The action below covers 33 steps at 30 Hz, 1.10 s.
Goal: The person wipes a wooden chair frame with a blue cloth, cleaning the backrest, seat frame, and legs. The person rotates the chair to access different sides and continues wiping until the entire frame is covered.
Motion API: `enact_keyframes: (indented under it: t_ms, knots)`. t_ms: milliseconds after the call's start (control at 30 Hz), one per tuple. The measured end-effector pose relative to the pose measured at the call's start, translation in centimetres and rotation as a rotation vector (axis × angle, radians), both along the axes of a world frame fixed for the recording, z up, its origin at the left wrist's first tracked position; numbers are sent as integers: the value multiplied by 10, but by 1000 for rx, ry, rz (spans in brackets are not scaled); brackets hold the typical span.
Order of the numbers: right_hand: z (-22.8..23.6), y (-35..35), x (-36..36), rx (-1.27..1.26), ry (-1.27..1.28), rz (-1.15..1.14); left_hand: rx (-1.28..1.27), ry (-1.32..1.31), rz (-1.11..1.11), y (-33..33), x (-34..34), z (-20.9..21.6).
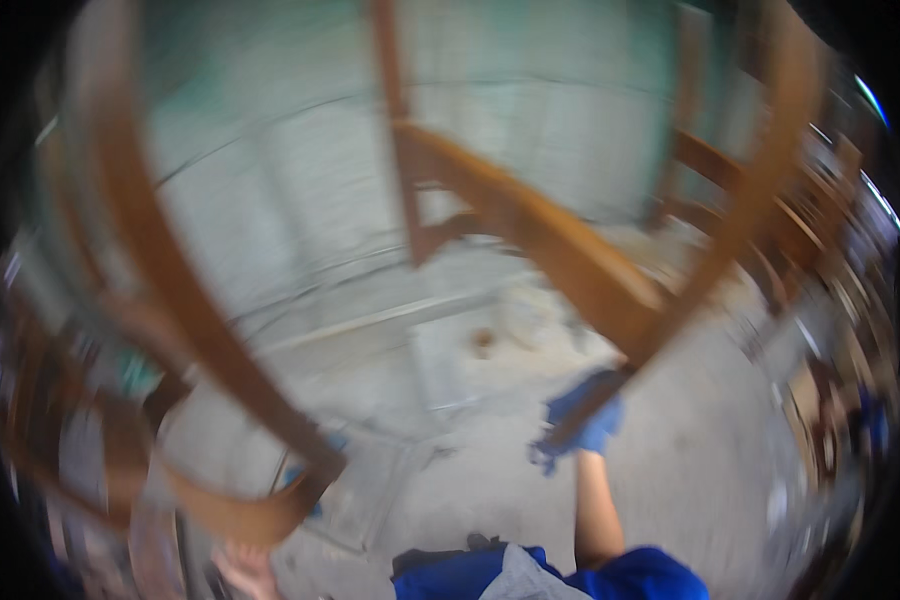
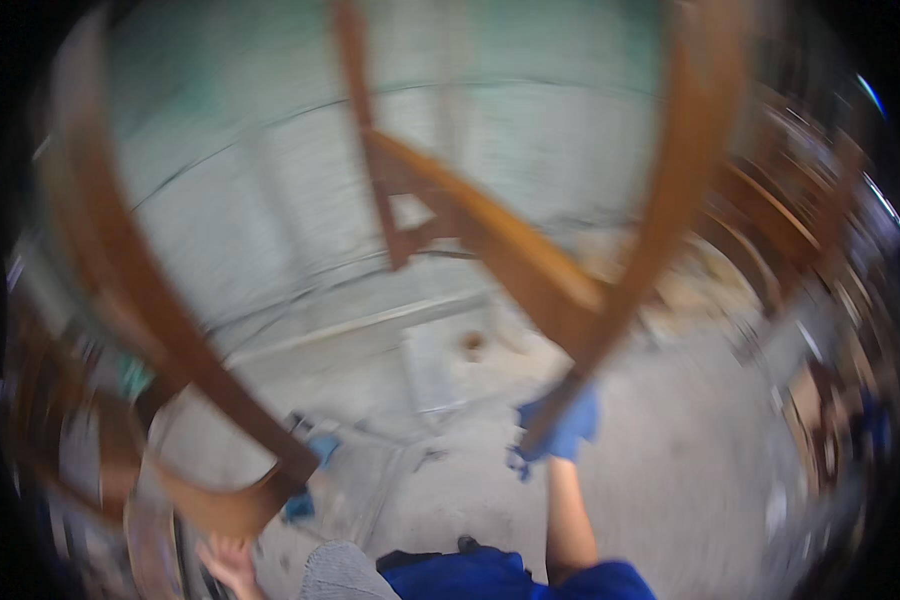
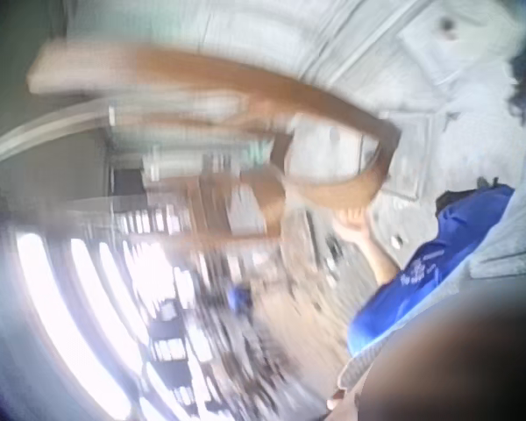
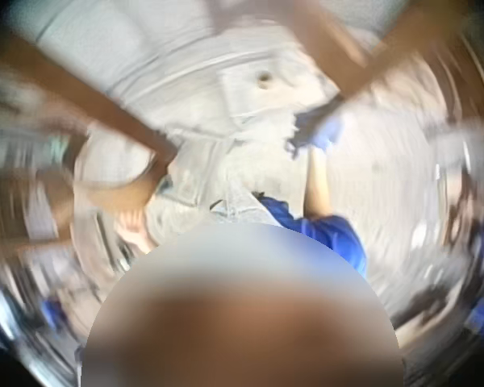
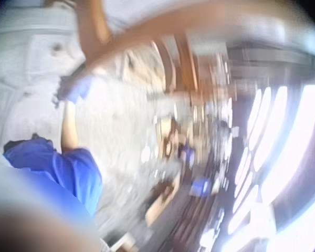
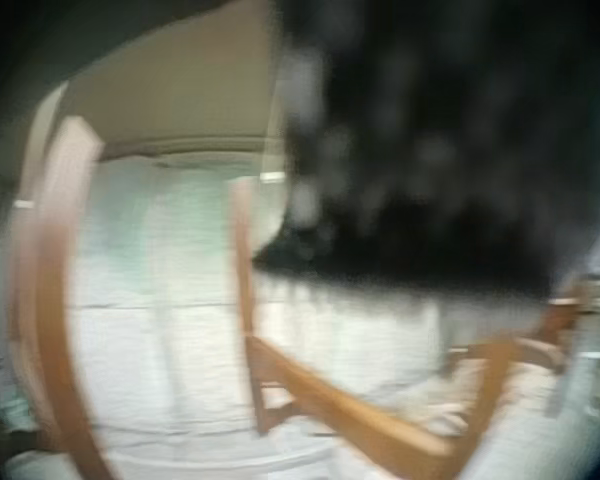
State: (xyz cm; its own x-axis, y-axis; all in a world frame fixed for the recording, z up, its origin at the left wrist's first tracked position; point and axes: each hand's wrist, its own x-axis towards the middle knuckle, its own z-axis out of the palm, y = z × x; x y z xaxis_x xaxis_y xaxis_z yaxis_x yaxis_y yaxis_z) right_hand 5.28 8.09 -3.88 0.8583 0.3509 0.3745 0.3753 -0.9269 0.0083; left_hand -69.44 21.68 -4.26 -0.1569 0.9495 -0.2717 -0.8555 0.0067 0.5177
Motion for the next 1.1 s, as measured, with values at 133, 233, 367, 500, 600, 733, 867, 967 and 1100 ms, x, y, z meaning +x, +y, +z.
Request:
enact_keyframes:
  t_ms: [133, 233, 367, 500, 600, 733, 867, 967, 1100]
  knots:
    - [22, -8, -27, 405, 356, 85, 365, 127, -438, 76, 80, 51]
    - [43, -36, -86, 897, 803, -143, 398, 132, -674, 100, 172, 65]
    - [11, -85, -173, 1558, 1054, 335, 417, 126, -861, 97, 220, 73]
    - [-68, -105, -253, 1184, 1259, 588, 428, 111, -942, 94, 211, 73]
    - [-97, -100, -315, 1506, 1965, -140, 425, 97, -963, 98, 197, 66]
    - [-93, -104, -372, 1615, 1805, -194, 407, 74, -974, 102, 173, 59]
    - [-96, -109, -392, 1888, 1870, -54, 409, 66, -964, 102, 142, 55]
    - [-95, -106, -393, 1936, 1955, 375, 412, 58, -937, 101, 113, 53]
    - [-48, -85, -391, 407, 1098, 483, 408, 62, -876, 100, 65, 49]
